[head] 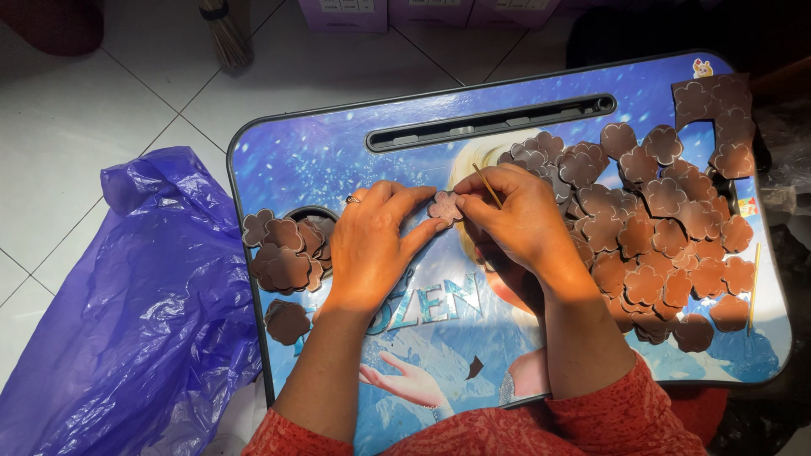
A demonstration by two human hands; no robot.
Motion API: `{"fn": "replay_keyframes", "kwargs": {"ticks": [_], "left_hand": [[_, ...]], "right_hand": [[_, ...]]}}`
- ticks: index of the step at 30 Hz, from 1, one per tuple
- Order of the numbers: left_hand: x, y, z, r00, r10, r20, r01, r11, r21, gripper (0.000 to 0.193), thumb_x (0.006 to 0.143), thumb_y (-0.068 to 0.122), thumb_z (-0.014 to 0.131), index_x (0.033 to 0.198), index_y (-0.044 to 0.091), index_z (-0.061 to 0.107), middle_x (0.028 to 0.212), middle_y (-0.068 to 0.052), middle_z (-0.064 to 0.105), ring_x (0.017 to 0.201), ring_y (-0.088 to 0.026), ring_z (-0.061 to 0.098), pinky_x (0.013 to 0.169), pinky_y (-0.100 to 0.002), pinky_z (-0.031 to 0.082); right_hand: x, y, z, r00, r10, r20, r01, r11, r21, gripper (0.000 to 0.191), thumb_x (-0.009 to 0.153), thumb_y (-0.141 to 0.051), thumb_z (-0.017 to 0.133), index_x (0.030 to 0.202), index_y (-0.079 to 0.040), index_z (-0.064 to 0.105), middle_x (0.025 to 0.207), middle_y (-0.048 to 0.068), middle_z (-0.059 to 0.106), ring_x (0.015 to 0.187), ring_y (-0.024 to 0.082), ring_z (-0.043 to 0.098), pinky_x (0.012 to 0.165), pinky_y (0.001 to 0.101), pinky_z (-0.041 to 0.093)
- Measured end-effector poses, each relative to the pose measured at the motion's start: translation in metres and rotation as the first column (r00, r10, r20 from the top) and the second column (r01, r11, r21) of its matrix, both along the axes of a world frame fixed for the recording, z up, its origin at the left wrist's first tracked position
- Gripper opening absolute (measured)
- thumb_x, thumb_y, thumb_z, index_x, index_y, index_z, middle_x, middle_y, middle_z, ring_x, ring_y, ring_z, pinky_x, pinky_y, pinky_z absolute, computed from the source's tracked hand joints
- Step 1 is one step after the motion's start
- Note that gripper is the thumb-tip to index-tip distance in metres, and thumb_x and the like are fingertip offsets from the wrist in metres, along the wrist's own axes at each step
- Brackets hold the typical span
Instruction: The person sits with a lap desk covered in small flower-shaped die-cut pieces and uses a thin stick to trim and clean the edges of each piece one at a time, setting finished pieces back on the desk. They occasionally gather and reposition the pile of pieces while continuing to trim.
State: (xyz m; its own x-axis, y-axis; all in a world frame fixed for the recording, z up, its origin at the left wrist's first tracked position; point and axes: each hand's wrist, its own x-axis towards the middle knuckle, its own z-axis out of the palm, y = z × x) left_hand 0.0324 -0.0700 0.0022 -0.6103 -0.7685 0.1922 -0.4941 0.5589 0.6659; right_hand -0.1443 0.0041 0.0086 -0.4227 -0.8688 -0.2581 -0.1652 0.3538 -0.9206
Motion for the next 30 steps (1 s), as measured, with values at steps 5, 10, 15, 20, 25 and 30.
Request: {"fn": "replay_keyframes", "kwargs": {"ticks": [5, 10, 15, 20, 25, 30], "left_hand": [[0.001, 0.000, -0.003, 1.000, 0.004, -0.014, -0.004, 1.000, 0.012, 0.034, 0.082, 0.036, 0.080, 0.111, 0.018, 0.077, 0.097, -0.002, 0.068, 0.094, -0.027, 0.063, 0.081, -0.041, 0.051], [0.000, 0.001, -0.005, 0.999, 0.011, -0.034, -0.011, 1.000, -0.012, 0.038, 0.082, 0.034, 0.081, 0.115, 0.019, 0.075, 0.098, -0.001, 0.069, 0.095, -0.027, 0.063, 0.082, -0.041, 0.051], [0.002, 0.002, -0.004, 0.998, -0.030, -0.059, 0.029, 0.999, -0.012, 0.052, 0.082, 0.031, 0.080, 0.131, 0.018, 0.069, 0.099, -0.004, 0.068, 0.094, -0.029, 0.063, 0.081, -0.042, 0.052], [0.002, -0.001, -0.004, 0.999, -0.038, -0.034, 0.038, 0.999, 0.008, 0.039, 0.084, 0.033, 0.078, 0.120, 0.019, 0.073, 0.101, -0.003, 0.070, 0.095, -0.030, 0.064, 0.081, -0.043, 0.052], [0.002, -0.003, -0.004, 0.999, -0.037, 0.000, 0.037, 0.999, 0.012, 0.033, 0.084, 0.036, 0.077, 0.112, 0.019, 0.076, 0.098, -0.002, 0.069, 0.094, -0.030, 0.064, 0.080, -0.044, 0.051], [0.004, -0.002, -0.002, 0.999, -0.047, 0.002, 0.047, 0.999, 0.015, 0.032, 0.086, 0.038, 0.076, 0.112, 0.020, 0.076, 0.097, -0.002, 0.067, 0.093, -0.029, 0.063, 0.081, -0.044, 0.050]], "right_hand": [[0.003, 0.000, 0.003, 0.997, -0.023, 0.070, 0.023, 1.000, 0.009, 0.015, 0.089, -0.007, 0.070, 0.099, 0.004, 0.073, 0.085, 0.003, 0.060, 0.057, 0.010, 0.063, 0.044, 0.0272, 0.055], [0.004, 0.003, -0.001, 0.999, 0.003, -0.041, -0.004, 0.999, -0.040, 0.014, 0.088, -0.005, 0.070, 0.098, 0.004, 0.073, 0.086, 0.004, 0.061, 0.061, 0.010, 0.063, 0.047, 0.0269, 0.054], [0.002, 0.005, -0.007, 0.960, 0.047, -0.278, -0.079, 0.991, -0.105, 0.014, 0.086, -0.004, 0.072, 0.099, 0.002, 0.075, 0.088, 0.007, 0.067, 0.072, 0.012, 0.066, 0.062, 0.0279, 0.052], [-0.002, 0.005, -0.011, 0.935, 0.068, -0.349, -0.104, 0.991, -0.087, 0.017, 0.085, -0.007, 0.073, 0.101, -0.002, 0.076, 0.089, 0.006, 0.067, 0.075, 0.014, 0.067, 0.067, 0.0288, 0.053], [-0.002, 0.003, -0.013, 0.953, 0.048, -0.300, -0.068, 0.996, -0.058, 0.018, 0.085, -0.010, 0.073, 0.101, -0.004, 0.077, 0.089, 0.004, 0.067, 0.077, 0.013, 0.066, 0.068, 0.0284, 0.053], [-0.002, 0.004, -0.011, 0.951, 0.059, -0.303, -0.079, 0.995, -0.053, 0.017, 0.086, -0.011, 0.075, 0.101, -0.003, 0.079, 0.084, 0.005, 0.060, 0.074, 0.014, 0.063, 0.065, 0.0295, 0.052]]}}
